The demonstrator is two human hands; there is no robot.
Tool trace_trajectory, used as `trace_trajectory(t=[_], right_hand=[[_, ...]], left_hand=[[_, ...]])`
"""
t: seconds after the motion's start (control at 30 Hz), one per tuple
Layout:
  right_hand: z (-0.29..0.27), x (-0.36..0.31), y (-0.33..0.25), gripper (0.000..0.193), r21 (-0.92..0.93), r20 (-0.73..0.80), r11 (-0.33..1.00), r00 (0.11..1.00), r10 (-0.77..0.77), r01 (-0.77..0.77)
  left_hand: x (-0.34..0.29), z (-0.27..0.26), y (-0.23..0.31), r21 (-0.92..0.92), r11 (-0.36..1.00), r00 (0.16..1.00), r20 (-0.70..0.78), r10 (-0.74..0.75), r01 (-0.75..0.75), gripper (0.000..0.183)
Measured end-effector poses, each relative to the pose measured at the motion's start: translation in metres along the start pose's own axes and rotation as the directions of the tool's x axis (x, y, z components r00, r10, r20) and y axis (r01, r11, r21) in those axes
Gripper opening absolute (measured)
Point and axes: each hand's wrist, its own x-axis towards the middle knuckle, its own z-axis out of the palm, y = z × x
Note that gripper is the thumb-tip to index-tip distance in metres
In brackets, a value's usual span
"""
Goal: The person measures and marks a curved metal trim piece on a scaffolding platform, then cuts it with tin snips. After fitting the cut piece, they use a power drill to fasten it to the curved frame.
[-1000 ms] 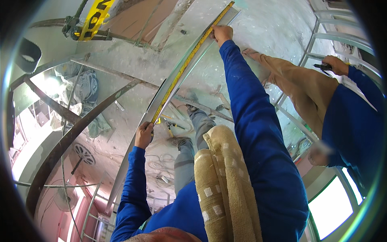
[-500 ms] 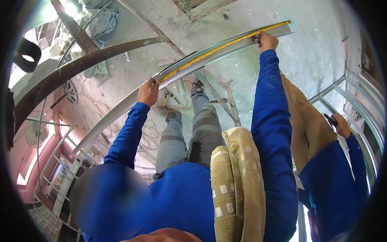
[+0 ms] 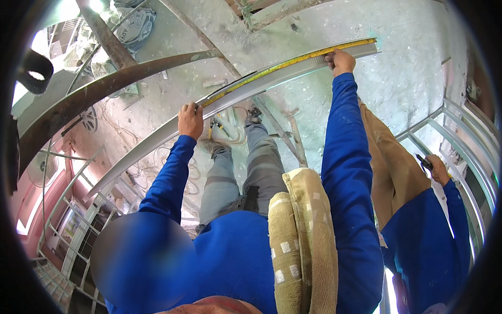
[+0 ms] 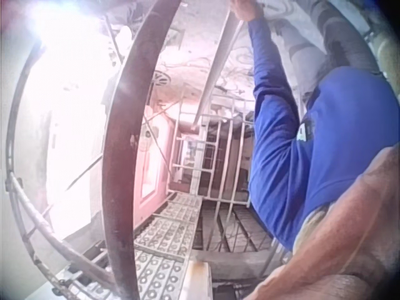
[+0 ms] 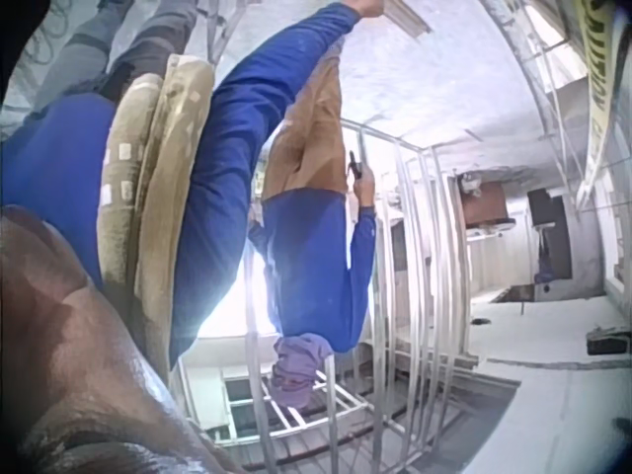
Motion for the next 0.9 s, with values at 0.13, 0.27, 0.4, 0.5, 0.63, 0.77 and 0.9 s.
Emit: trace_trajectory(t=[0.13,0.27,0.4,0.5,0.63,0.77,0.9], right_hand=[[0.002,0.0,0.006,0.024,-0.109,0.042,0.987,0.993,-0.11,0.114],[0.001,-0.007,-0.004,0.021,0.209,-0.086,0.976,0.995,-0.047,0.064],[-0.005,-0.011,-0.02,0.02,0.18,-0.117,0.983,0.993,-0.005,0.026],[-0.009,-0.006,-0.025,0.021,0.156,-0.097,0.988,0.995,0.013,0.002],[-0.008,0.006,-0.023,0.021,0.158,-0.094,0.987,0.995,0.022,-0.007],[-0.008,0.014,-0.018,0.021,0.129,-0.075,0.992,0.997,-0.008,0.017],[-0.009,0.017,-0.015,0.019,0.135,-0.056,0.991,0.998,0.007,0.0]], left_hand=[[0.008,0.002,-0.01,-0.075,0.989,0.991,0.025,0.132,-0.13,0.021],[0.027,-0.003,-0.012,-0.142,0.976,0.982,0.062,0.177,-0.166,0.018],[0.037,-0.011,-0.013,-0.175,0.968,0.974,0.112,0.198,-0.177,0.02],[0.038,-0.013,-0.012,-0.192,0.961,0.968,0.114,0.224,-0.199,0.021],[0.038,-0.013,-0.008,-0.169,0.974,0.975,0.133,0.176,-0.152,0.024],[0.04,-0.013,-0.002,-0.106,0.986,0.977,0.154,0.147,-0.132,0.028],[0.04,-0.015,0.0,-0.034,0.992,0.975,0.183,0.129,-0.125,0.03]])
